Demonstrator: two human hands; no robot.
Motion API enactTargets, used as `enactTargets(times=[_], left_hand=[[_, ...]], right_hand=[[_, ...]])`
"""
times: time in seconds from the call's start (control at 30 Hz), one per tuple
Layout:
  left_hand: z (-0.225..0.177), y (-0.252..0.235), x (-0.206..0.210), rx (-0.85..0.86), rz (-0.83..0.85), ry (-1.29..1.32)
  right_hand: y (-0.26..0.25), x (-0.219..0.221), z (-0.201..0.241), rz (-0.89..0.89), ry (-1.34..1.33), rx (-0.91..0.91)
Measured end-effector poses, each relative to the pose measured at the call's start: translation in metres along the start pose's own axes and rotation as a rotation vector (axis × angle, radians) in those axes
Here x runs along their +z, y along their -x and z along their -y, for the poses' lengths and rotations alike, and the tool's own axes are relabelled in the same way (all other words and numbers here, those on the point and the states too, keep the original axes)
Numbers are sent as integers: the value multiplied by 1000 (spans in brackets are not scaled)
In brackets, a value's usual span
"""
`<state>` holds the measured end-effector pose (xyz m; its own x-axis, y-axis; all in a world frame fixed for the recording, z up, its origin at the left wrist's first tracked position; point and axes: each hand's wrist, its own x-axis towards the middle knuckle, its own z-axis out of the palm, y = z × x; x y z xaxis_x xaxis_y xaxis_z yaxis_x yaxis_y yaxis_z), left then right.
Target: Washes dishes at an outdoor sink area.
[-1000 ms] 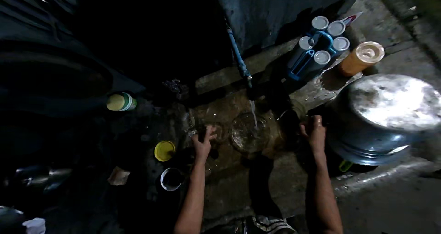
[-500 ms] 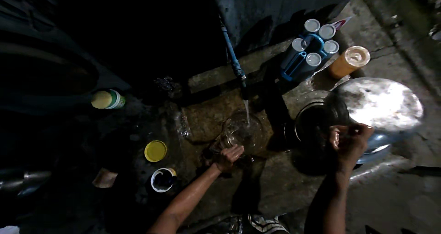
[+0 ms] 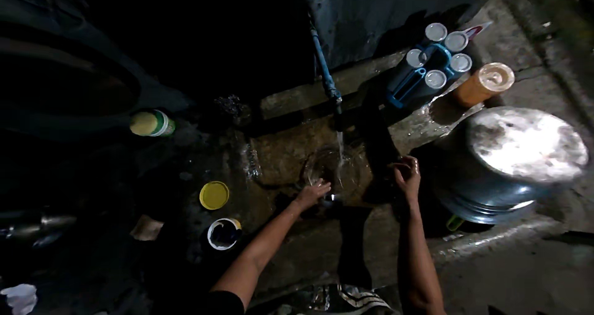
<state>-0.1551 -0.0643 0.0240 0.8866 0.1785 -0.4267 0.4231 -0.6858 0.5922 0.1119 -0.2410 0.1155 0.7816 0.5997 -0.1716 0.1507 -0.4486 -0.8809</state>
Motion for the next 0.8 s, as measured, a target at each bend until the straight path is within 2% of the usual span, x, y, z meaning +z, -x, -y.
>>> enactTargets(times=[0.07, 0.13, 0.2, 0.3, 0.37, 0.47, 0.57, 0.7, 0.8], left_hand=[[-5, 11, -20, -235, -78, 71], [-17, 16, -46, -484, -160, 156], [-27, 10, -60, -599, -220, 231], [-35, -18, -59, -589, -235, 358], [-39, -43, -49, -568, -216, 433], [-48, -72, -27, -586, -183, 545], [-55, -86, -10, -581, -266, 570], [-58, -90, 3, -529, -383, 483], [-50, -91, 6, -476, -498, 478]], right_hand=[[-12, 11, -21, 21, -44, -12], [-24, 25, -37, 35, -118, 56], [-31, 46, -51, 88, -197, 150], [-35, 84, -70, 122, -239, 285], [-32, 105, -75, 97, -155, 316], [-24, 117, -61, 107, 190, 342], [-21, 120, -42, 157, 457, 390], [-18, 119, -24, 156, 633, 308], [-27, 130, -1, 218, 535, 209]])
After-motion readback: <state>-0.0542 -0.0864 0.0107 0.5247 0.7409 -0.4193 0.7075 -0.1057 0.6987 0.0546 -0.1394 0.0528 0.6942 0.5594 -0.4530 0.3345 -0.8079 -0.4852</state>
